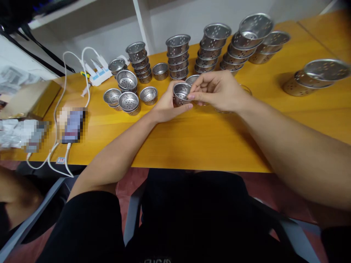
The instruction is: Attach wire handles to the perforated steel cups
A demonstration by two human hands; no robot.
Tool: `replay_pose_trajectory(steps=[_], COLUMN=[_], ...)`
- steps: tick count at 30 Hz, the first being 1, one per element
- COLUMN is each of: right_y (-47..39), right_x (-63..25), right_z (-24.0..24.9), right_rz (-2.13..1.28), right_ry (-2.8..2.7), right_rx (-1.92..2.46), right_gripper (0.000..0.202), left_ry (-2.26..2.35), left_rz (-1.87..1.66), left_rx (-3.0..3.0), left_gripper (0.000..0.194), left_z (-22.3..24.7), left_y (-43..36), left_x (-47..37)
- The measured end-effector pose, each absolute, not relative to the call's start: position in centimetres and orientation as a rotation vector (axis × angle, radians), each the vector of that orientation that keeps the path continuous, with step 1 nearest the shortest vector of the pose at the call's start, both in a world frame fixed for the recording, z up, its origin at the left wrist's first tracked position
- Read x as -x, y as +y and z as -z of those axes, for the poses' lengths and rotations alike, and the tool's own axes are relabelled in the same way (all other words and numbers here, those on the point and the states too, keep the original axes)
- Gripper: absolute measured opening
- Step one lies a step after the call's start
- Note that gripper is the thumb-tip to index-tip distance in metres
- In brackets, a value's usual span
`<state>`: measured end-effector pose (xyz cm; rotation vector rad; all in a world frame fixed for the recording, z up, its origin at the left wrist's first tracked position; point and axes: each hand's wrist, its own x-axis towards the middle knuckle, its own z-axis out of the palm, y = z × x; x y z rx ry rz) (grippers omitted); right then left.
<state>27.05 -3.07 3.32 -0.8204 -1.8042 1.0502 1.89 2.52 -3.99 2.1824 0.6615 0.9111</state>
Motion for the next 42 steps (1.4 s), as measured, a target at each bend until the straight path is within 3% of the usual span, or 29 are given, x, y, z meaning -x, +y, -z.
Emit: replay_pose_trajectory(steps=[4,8,13,25,31,38,42], right_y=[-2.8,-2.8,-2.5,-3.3,-3.2,-2.1,-2.3], right_x=[-27.4,-27.8,-28.0,-27.6,-27.9,-28.4,-28.2], right_z=[-2.7,-2.8,-2.3,-2.7,-3.2,-3.0,-3.2], right_rz=[-0.782,-0.496,-0.445,-0.445,-0.311,-0.191,-0.215], right_ry=[-1.809,-1.970,-2.099,-2.092,-1.902,-1.749,-1.759], right_rx=[0.839,0.845,0.795,0.807,0.926,1.151,1.165], right_gripper=[0.061,0.036,0.011,0.022,0.013,0.014,0.020], left_ry=[0.685,0.736,0.785,0.895,1.153,1.304,1.451], left_rz=[-0.919,-0.928,-0.923,-0.951,-0.976,-0.979,-0.853], left_rx=[-2.209,-2.232,-2.248,-2.366,-2.584,-2.517,-2.453], left_gripper=[0.103,0.104,0.101,0.097,0.097,0.096,0.113], left_z=[4.0,3.9,3.4,1.0,-2.2,-2.2,-3.0], left_y=[2.9,3.2,2.8,1.3,1.9,5.3,4.5], left_x=[-1.5,-1.2,-1.2,-0.9,1.5,5.7,6.6])
